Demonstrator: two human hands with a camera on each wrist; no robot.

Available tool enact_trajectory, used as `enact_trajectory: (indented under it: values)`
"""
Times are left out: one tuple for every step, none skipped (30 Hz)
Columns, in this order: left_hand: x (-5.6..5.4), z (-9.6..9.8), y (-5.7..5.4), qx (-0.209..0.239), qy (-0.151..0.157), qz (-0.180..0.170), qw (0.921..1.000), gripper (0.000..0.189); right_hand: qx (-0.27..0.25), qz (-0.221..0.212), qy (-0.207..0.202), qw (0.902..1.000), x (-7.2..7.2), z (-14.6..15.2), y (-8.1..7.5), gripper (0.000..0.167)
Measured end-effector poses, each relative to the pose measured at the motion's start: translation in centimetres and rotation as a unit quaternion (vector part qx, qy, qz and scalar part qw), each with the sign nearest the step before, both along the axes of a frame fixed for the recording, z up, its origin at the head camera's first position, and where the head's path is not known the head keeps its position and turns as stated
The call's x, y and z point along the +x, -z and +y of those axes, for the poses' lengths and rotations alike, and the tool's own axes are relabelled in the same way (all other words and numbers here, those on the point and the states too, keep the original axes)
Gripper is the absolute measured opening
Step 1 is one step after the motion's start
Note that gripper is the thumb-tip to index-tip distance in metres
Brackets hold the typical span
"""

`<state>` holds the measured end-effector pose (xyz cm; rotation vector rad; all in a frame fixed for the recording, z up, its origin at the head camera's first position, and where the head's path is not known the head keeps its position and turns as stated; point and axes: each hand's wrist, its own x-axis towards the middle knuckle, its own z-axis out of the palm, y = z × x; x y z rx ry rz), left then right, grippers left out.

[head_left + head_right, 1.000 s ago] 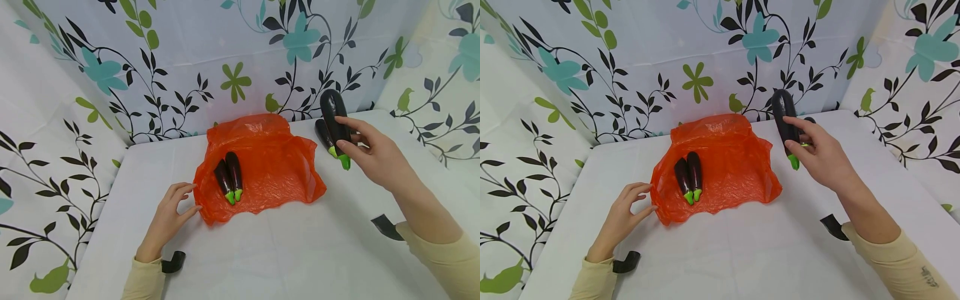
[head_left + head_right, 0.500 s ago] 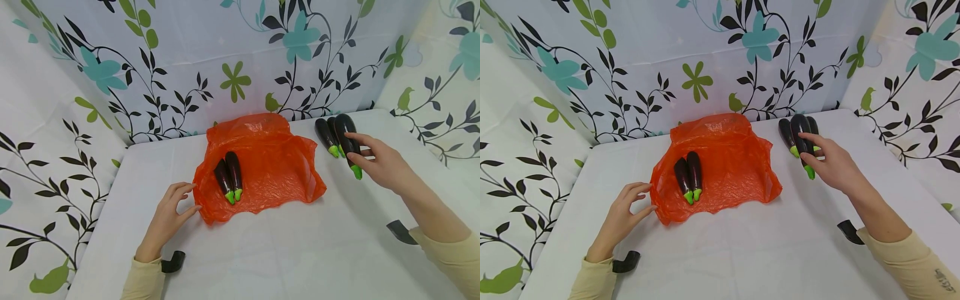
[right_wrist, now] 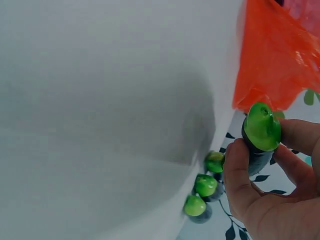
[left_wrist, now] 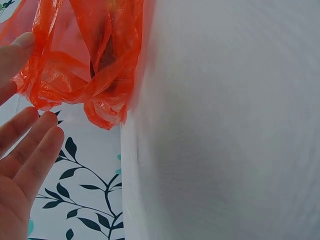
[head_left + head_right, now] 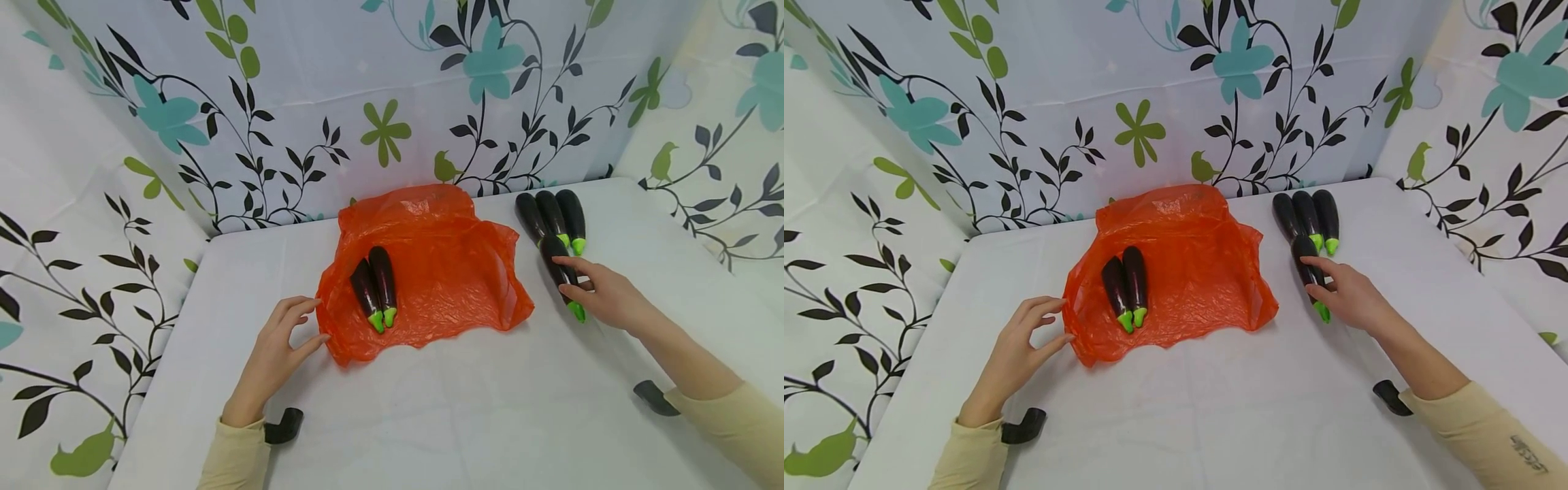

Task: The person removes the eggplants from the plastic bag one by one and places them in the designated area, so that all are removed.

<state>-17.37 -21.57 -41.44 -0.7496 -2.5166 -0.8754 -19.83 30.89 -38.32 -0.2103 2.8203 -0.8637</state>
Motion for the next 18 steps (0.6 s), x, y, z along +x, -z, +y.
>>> enact_trajectory:
  values:
    - [0.0, 0.0, 0.0, 0.0, 0.0, 0.0, 1.0, 0.064, 0.001, 0.0, -0.002, 1.0, -0.1, 0.0, 0.2, 0.057]
    - [0.0, 0.0, 0.0, 0.0, 0.0, -0.001, 1.0, 0.064, 0.002, -0.001, -0.003, 1.0, -0.1, 0.0, 0.4, 0.056]
    - [0.0, 0.0, 0.0, 0.001, 0.0, -0.002, 1.0, 0.064, 0.003, -0.002, -0.004, 1.0, -0.1, 0.0, 0.5, 0.057]
    - [0.0, 0.0, 0.0, 0.0, 0.0, -0.003, 1.0, 0.064, 0.003, -0.002, -0.004, 1.0, -0.1, 0.1, 0.6, 0.057]
    - [0.0, 0.0, 0.0, 0.0, 0.0, -0.003, 1.0, 0.064, 0.004, -0.003, -0.005, 1.0, -0.1, 0.1, 0.7, 0.057]
    - [0.0, 0.0, 0.0, -0.001, -0.001, -0.003, 1.0, 0.065, 0.005, -0.005, -0.006, 1.0, -0.1, 0.1, 0.8, 0.057]
    - [-0.1, 0.0, 0.0, -0.001, -0.001, -0.004, 1.0, 0.065, 0.004, -0.006, -0.007, 0.9999, 0.0, 0.2, 0.9, 0.057]
    - [-0.1, 0.0, 0.0, -0.001, -0.001, -0.004, 1.0, 0.065, 0.004, -0.006, -0.009, 0.9999, 0.0, 0.2, 0.9, 0.058]
    - [-0.1, 0.0, 0.0, -0.001, -0.002, -0.003, 1.0, 0.065, 0.003, -0.006, -0.011, 0.9999, 0.1, 0.1, 0.9, 0.057]
    - [-0.1, 0.0, 0.0, -0.001, -0.002, -0.003, 1.0, 0.065, 0.001, -0.006, -0.012, 0.9999, 0.1, 0.1, 0.9, 0.057]
    - [-0.1, 0.0, 0.0, -0.001, -0.002, -0.003, 1.0, 0.065, 0.001, -0.005, -0.014, 0.9999, 0.1, 0.0, 1.0, 0.057]
    - [0.0, 0.0, 0.0, -0.001, -0.002, -0.003, 1.0, 0.065, -0.001, -0.004, -0.015, 0.9999, 0.2, -0.1, 1.0, 0.057]
    - [-0.1, 0.0, 0.0, -0.001, -0.003, -0.003, 1.0, 0.065, -0.002, -0.002, -0.017, 0.9999, 0.2, -0.1, 1.0, 0.057]
    - [-0.1, 0.0, 0.0, -0.001, -0.003, -0.003, 1.0, 0.065, -0.001, -0.001, -0.018, 0.9998, 0.2, -0.2, 1.1, 0.056]
    - [-0.1, 0.0, 0.0, -0.001, -0.003, -0.002, 1.0, 0.065, -0.001, 0.0, -0.019, 0.9998, 0.2, -0.3, 1.1, 0.056]
    - [-0.1, 0.0, 0.0, -0.002, -0.002, -0.002, 1.0, 0.065, 0.0, 0.001, -0.019, 0.9998, 0.2, -0.3, 1.2, 0.056]
    - [-0.1, 0.0, 0.0, -0.001, -0.002, -0.002, 1.0, 0.065, 0.002, 0.001, -0.019, 0.9998, 0.2, -0.3, 1.3, 0.056]
    - [-0.1, 0.0, 0.0, -0.002, -0.001, -0.002, 1.0, 0.065, 0.003, 0.002, -0.02, 0.9998, 0.2, -0.3, 1.3, 0.056]
